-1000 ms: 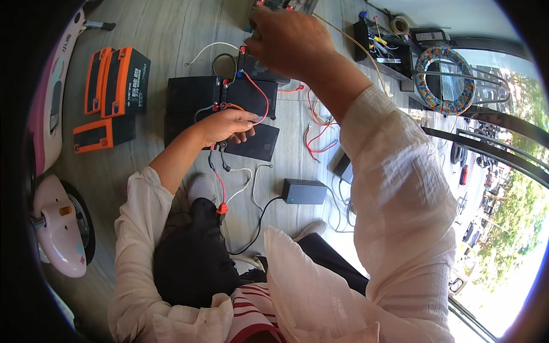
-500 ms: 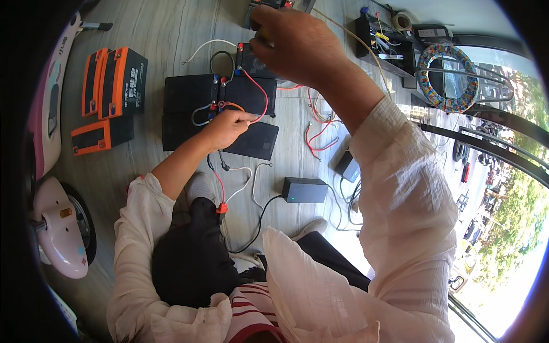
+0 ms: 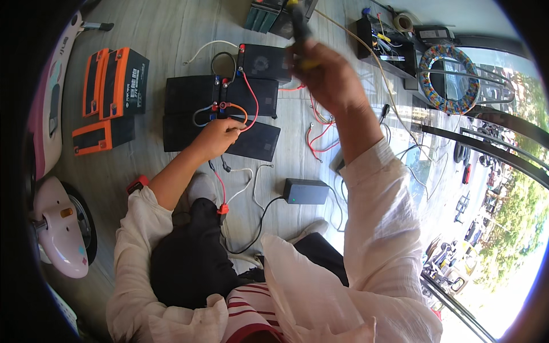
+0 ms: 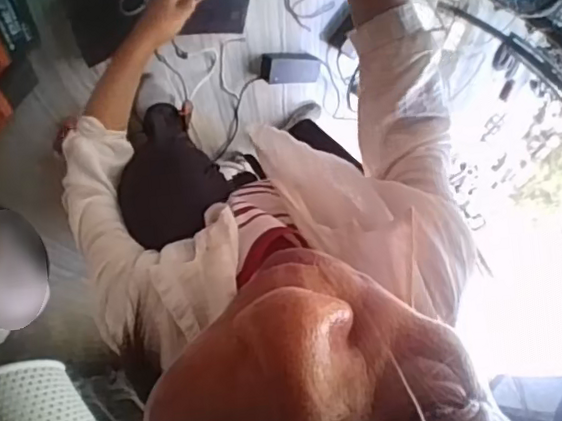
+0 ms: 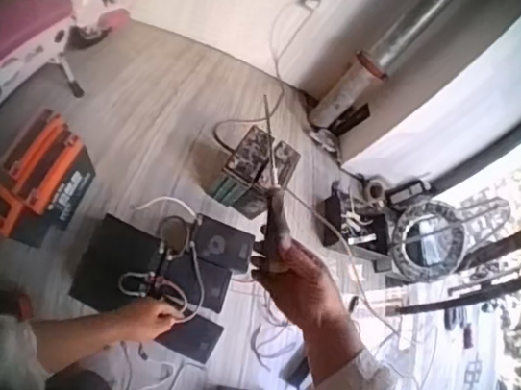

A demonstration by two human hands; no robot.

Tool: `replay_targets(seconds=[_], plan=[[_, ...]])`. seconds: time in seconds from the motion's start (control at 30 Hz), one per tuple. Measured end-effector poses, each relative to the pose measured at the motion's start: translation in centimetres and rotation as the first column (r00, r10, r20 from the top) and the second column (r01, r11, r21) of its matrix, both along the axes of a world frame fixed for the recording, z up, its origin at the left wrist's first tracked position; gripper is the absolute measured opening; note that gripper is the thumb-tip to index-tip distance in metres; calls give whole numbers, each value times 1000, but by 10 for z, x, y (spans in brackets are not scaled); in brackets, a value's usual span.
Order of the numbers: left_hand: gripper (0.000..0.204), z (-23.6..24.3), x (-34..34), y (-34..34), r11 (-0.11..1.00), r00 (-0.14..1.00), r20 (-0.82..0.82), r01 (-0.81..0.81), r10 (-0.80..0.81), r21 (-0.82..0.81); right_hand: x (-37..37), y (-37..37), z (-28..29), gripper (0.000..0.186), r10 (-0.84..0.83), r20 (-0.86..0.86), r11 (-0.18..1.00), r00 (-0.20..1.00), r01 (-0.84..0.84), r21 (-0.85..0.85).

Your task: The person sits on the floor and works on a set of black batteries. They use a screwdriver to tighten connections and a multimeter to test the electrical output of the battery pack.

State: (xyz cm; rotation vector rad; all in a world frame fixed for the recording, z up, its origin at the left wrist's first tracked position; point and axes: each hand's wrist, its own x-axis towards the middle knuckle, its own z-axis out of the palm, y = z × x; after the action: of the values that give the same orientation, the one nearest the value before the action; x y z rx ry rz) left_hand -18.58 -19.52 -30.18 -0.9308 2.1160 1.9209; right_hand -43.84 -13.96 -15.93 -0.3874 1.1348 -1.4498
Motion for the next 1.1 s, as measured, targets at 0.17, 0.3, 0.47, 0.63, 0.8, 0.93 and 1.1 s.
replay_targets(seconds=[0.17,0.3,0.47,0.63,0.8,0.93,1.1], plan=[[25,-3,16,2,972,976,-3,-218,219,84,33,-11,-46,34,115,-249,961,962,-44,274],[16,12,15,0,880,927,99,-375,362,291,33,-42,-93,30,406,-717,812,567,137,568],[15,13,32,0,761,840,109,-531,532,373,54,-60,-134,30,502,-853,834,147,179,522],[15,11,38,-3,740,821,113,-556,559,377,65,-70,-148,26,409,-913,891,-2,217,398],[14,8,39,-4,734,817,92,-555,569,390,65,-75,-153,23,426,-904,892,-44,185,412],[15,7,37,-5,713,800,78,-570,595,408,66,-79,-156,22,415,-907,902,-76,164,399],[15,5,38,-6,713,796,78,-576,600,400,71,-78,-151,24,478,-878,865,-18,185,467]])
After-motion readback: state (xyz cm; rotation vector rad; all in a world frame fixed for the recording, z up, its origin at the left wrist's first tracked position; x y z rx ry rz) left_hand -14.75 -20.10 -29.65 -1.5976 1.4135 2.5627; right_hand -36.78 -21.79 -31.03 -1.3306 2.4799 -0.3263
